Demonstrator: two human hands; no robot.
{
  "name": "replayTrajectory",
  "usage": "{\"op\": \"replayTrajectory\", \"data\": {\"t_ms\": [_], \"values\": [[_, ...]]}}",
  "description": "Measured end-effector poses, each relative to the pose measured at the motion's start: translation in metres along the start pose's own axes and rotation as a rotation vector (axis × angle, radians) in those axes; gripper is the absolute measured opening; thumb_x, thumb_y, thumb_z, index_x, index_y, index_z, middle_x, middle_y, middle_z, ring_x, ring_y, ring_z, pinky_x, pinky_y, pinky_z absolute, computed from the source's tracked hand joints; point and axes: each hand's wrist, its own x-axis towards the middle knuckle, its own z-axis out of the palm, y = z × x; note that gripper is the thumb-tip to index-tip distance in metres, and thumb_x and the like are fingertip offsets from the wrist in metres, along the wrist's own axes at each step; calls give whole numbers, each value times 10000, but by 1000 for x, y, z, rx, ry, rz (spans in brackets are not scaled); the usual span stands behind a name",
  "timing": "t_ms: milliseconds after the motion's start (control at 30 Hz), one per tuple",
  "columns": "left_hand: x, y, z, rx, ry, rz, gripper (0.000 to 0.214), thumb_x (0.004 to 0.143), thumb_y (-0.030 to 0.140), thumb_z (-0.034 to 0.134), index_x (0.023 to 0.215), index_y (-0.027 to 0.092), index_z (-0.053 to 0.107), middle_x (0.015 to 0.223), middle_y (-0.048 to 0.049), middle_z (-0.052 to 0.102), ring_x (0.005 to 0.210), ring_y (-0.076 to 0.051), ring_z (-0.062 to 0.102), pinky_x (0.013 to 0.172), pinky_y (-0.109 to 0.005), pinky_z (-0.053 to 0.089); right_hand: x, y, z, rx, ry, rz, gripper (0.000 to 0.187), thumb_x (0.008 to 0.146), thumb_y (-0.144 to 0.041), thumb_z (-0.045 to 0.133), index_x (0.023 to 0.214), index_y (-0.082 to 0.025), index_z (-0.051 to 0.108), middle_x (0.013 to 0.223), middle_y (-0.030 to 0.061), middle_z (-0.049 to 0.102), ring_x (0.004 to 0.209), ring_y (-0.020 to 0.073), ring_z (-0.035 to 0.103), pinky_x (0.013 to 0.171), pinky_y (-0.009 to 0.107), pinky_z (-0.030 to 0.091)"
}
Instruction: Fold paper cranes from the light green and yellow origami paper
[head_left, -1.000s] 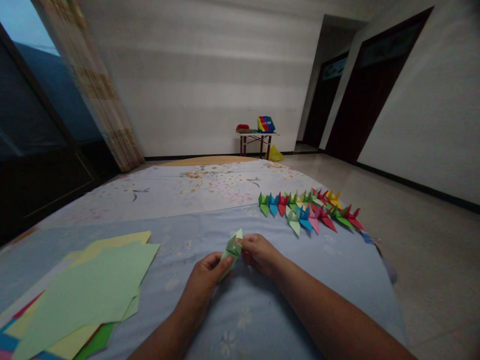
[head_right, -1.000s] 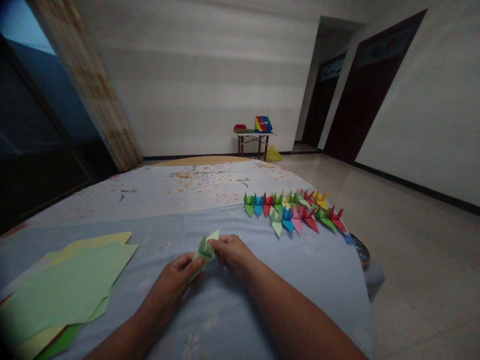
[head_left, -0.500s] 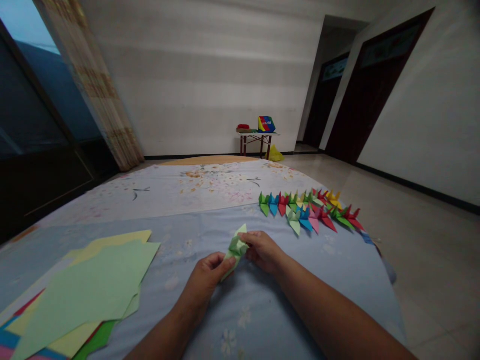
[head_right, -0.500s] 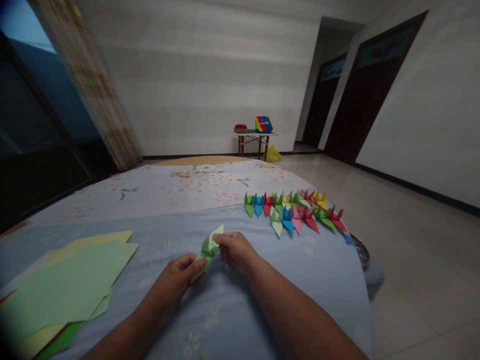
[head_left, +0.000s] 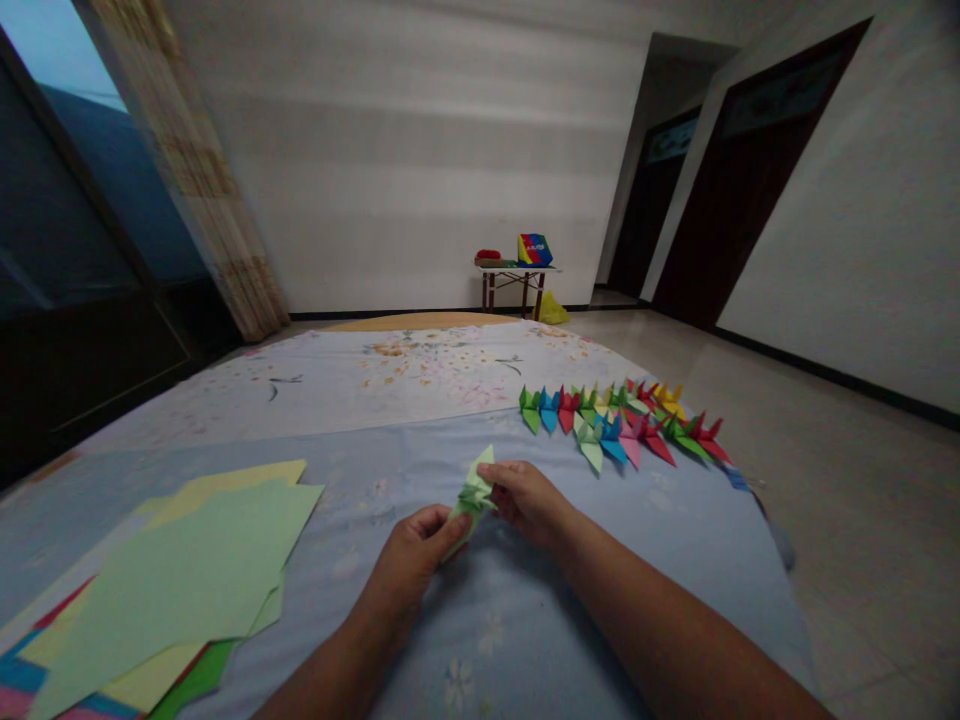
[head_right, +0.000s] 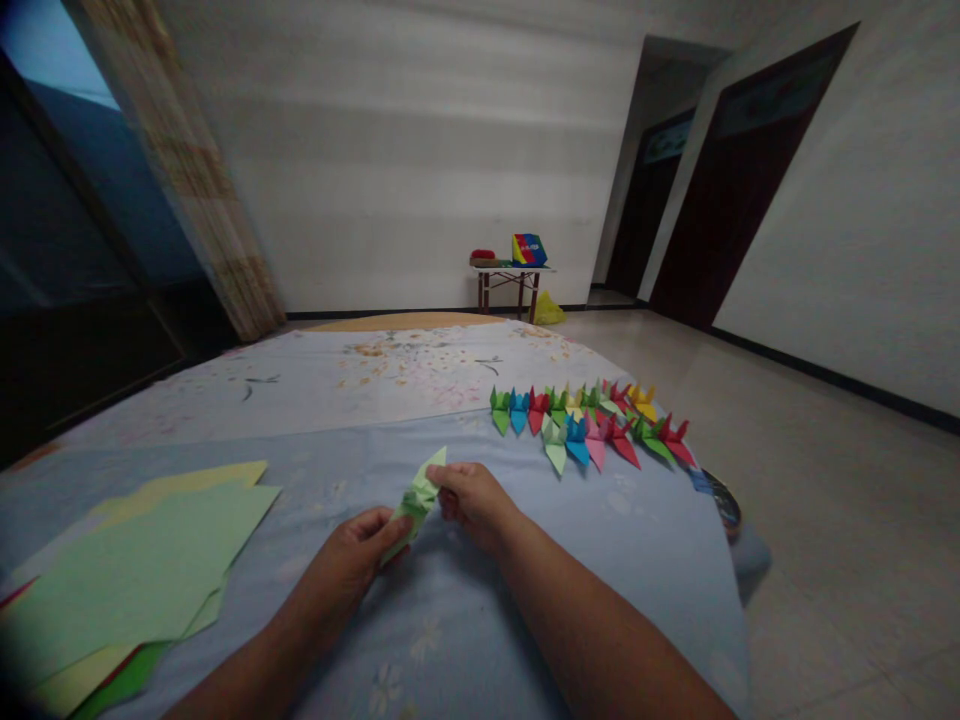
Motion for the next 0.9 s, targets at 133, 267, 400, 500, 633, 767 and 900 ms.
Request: {"op": "replayTrajectory", "data": {"t_ms": [133, 267, 400, 500, 633, 767, 900], "values": [[2, -2, -1, -5, -31, 8, 381, 651, 517, 666, 639, 148, 569, 551, 46, 456, 516, -85, 377, 506, -202, 277, 1, 3, -1, 78, 16, 35, 329, 621, -388, 721, 595, -152, 494, 449, -69, 410, 409, 50, 341, 426, 203, 227], [0, 1, 0, -16, -36, -1, 360, 654, 492, 672, 632, 151, 561, 545, 44, 457, 515, -86, 367, 500, -205, 270, 4, 7, -5, 94, 25, 36, 300, 626, -366, 719, 620, -144, 517, 482, -52, 458, 433, 54, 375, 434, 201, 232], [0, 0, 0, -6, -29, -13, 351, 666, 483, 665, 634, 148, 567, 545, 45, 463, 518, -83, 366, 505, -202, 267, 6, 9, -7, 90, 33, 21, 280, 636, -352, 707, 616, -146, 519, 465, -60, 439, 418, 50, 352, 419, 205, 206], [0, 0, 0, -12, -29, -10, 345, 673, 480, 662, 642, 149, 572, 550, 47, 465, 522, -81, 373, 511, -199, 270, 5, 8, -5, 65, 36, 16, 288, 639, -360, 699, 602, -148, 508, 451, -66, 419, 406, 47, 333, 413, 209, 190], [-1, 3, 1, 7, -14, -5, 369, 660, 500, 665, 608, 149, 562, 534, 54, 443, 508, -76, 343, 492, -197, 249, 0, 3, 1, -31, 26, -11, 352, 640, -397, 691, 528, -160, 456, 404, -77, 364, 377, 44, 300, 404, 217, 174], [-2, 4, 1, 20, -2, 5, 405, 644, 548, 655, 615, 152, 578, 531, 51, 449, 500, -80, 339, 476, -201, 239, -3, 0, 4, -29, -15, -27, 373, 643, -422, 686, 519, -163, 448, 400, -75, 368, 370, 44, 296, 405, 220, 180], [1, -1, -1, -4, -26, 5, 388, 646, 526, 666, 621, 152, 567, 534, 51, 441, 503, -81, 355, 492, -200, 263, 0, 2, 2, 45, 39, -17, 359, 617, -397, 710, 538, -167, 446, 413, -83, 357, 383, 42, 292, 417, 212, 203]]}}
